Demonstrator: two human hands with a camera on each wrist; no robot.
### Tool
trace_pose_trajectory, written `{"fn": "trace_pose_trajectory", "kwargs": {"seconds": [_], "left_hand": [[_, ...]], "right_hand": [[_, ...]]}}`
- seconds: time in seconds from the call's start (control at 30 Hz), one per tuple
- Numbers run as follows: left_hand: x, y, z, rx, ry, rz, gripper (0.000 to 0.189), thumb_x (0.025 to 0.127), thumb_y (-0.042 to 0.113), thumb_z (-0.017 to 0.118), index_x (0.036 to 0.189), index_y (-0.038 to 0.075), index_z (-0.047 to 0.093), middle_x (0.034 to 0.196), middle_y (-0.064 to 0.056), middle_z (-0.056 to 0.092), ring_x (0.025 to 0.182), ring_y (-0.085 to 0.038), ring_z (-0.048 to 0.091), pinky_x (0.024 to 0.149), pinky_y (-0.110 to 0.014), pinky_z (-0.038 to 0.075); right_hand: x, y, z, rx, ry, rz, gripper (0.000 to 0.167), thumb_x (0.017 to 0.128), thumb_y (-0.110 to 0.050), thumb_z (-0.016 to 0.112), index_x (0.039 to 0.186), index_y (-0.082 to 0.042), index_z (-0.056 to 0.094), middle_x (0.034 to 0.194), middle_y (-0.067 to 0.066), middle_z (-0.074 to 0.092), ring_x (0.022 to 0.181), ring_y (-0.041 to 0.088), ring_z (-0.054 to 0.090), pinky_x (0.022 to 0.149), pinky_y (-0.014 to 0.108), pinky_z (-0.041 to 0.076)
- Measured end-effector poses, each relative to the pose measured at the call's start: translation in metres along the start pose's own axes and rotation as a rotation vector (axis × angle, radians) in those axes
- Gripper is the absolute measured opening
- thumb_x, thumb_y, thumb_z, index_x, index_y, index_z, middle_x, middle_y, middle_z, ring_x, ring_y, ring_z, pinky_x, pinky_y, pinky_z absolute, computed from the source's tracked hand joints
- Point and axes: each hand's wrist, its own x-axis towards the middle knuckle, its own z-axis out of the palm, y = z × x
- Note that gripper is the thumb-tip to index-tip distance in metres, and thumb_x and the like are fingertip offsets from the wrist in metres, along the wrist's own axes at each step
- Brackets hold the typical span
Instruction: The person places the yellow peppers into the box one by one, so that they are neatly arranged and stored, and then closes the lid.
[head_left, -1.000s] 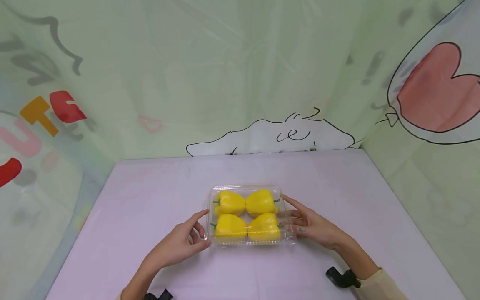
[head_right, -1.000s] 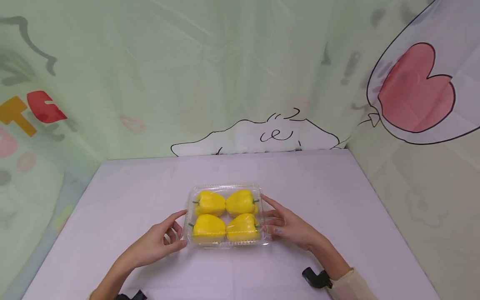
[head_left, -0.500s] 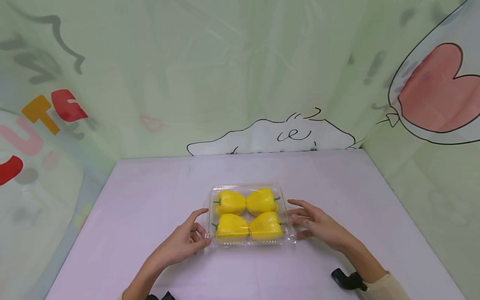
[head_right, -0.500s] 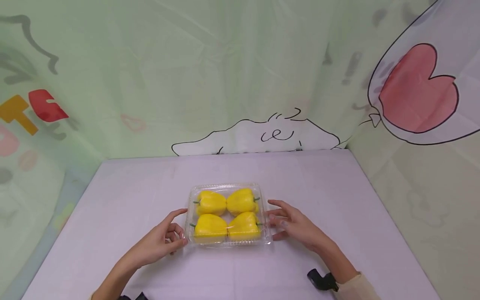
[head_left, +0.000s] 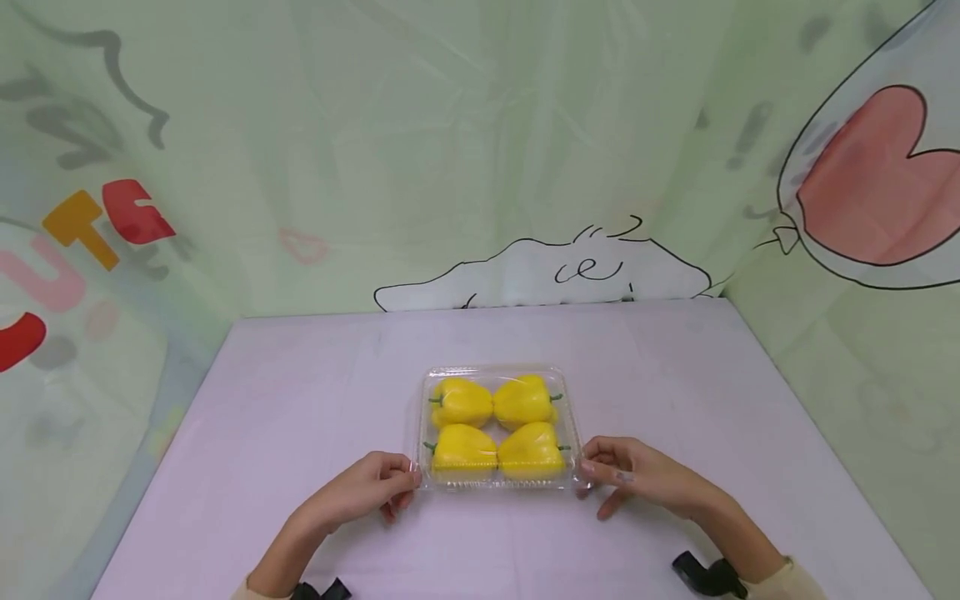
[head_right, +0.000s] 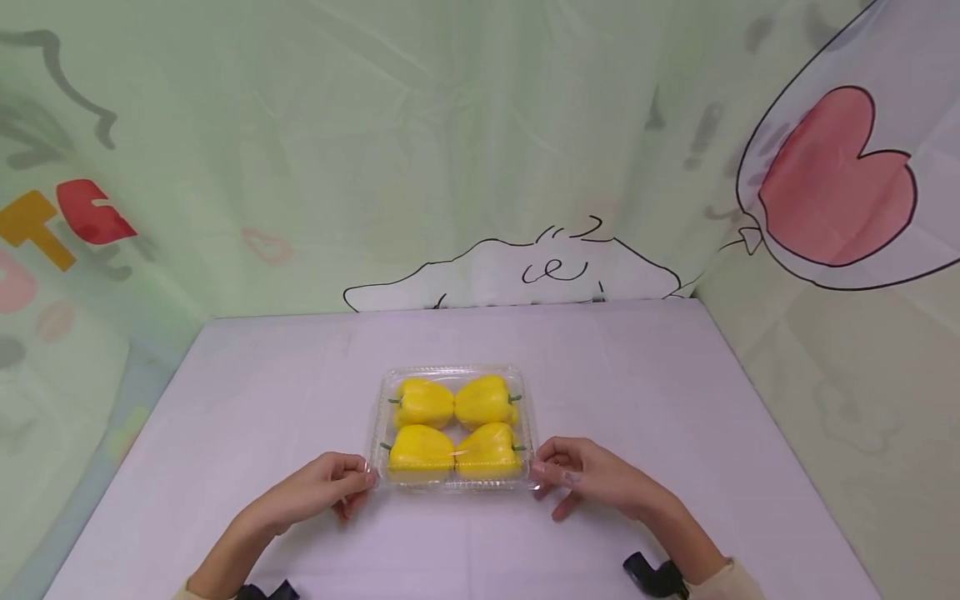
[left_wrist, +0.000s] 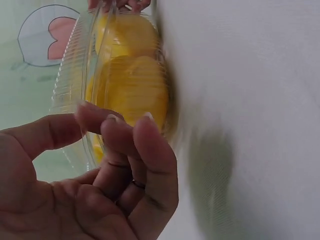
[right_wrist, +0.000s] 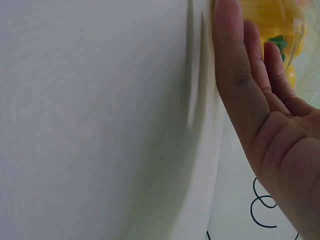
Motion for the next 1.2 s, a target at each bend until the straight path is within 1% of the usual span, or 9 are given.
{"fn": "trace_pose_trajectory", "kwargs": {"seconds": [0.1, 0.2, 0.37, 0.53, 0.77, 1.0, 1.2], "left_hand": [[0.0015, -0.002, -0.0009, -0.034, -0.034, -0.01, 0.032, 0.107, 0.028, 0.058, 0.092, 0.0, 0.063, 0.071, 0.001, 0.059, 0.066, -0.013, 0.056, 0.063, -0.026, 0.055], [0.002, -0.0031, -0.0014, -0.052, -0.046, -0.007, 0.032, 0.107, 0.027, 0.057, 0.093, -0.001, 0.063, 0.071, 0.001, 0.059, 0.066, -0.012, 0.056, 0.063, -0.026, 0.056], [0.0027, -0.0038, -0.0017, -0.06, -0.058, -0.006, 0.03, 0.107, 0.027, 0.058, 0.092, 0.001, 0.062, 0.071, 0.001, 0.059, 0.065, -0.012, 0.056, 0.063, -0.026, 0.055], [0.0033, -0.0052, -0.0023, -0.07, -0.074, 0.005, 0.028, 0.106, 0.025, 0.059, 0.091, 0.002, 0.062, 0.07, 0.002, 0.058, 0.065, -0.012, 0.056, 0.062, -0.026, 0.055], [0.0045, -0.0067, -0.0031, -0.087, -0.107, 0.021, 0.025, 0.106, 0.023, 0.059, 0.09, 0.004, 0.061, 0.071, 0.003, 0.058, 0.064, -0.011, 0.057, 0.063, -0.024, 0.055], [0.0065, -0.0076, -0.0051, -0.099, -0.143, 0.035, 0.022, 0.105, 0.022, 0.058, 0.088, 0.008, 0.059, 0.071, 0.006, 0.06, 0.063, -0.008, 0.057, 0.062, -0.023, 0.052], [0.0072, -0.0064, -0.0045, -0.104, -0.129, 0.048, 0.022, 0.104, 0.02, 0.058, 0.085, 0.009, 0.058, 0.068, 0.007, 0.058, 0.061, -0.006, 0.054, 0.061, -0.021, 0.052]], "right_hand": [[-0.0002, 0.0019, 0.0009, 0.023, -0.056, -0.017, 0.035, 0.109, -0.025, 0.059, 0.122, 0.007, 0.061, 0.114, 0.023, 0.073, 0.104, 0.029, 0.071, 0.081, 0.044, 0.068], [0.0005, 0.0039, 0.0014, 0.04, -0.075, -0.02, 0.034, 0.109, -0.024, 0.059, 0.12, 0.007, 0.063, 0.114, 0.024, 0.074, 0.105, 0.029, 0.072, 0.081, 0.044, 0.068], [0.0013, 0.0058, 0.002, 0.04, -0.066, -0.012, 0.034, 0.109, -0.024, 0.059, 0.118, 0.007, 0.066, 0.112, 0.02, 0.075, 0.103, 0.027, 0.073, 0.082, 0.041, 0.068], [0.001, 0.0056, 0.0019, 0.055, -0.079, -0.021, 0.036, 0.109, -0.023, 0.058, 0.117, 0.011, 0.065, 0.112, 0.022, 0.075, 0.101, 0.027, 0.073, 0.083, 0.041, 0.068], [0.0016, 0.0054, 0.0013, 0.078, -0.09, -0.02, 0.035, 0.11, -0.022, 0.057, 0.118, 0.011, 0.066, 0.111, 0.02, 0.075, 0.099, 0.027, 0.073, 0.084, 0.041, 0.068], [0.0016, 0.005, 0.0007, 0.088, -0.108, -0.032, 0.035, 0.11, -0.021, 0.056, 0.122, 0.01, 0.066, 0.111, 0.022, 0.075, 0.1, 0.028, 0.074, 0.085, 0.041, 0.068], [0.0015, 0.004, 0.0012, 0.079, -0.099, -0.026, 0.035, 0.11, -0.021, 0.058, 0.122, 0.01, 0.067, 0.111, 0.021, 0.075, 0.099, 0.029, 0.074, 0.085, 0.04, 0.068]]}}
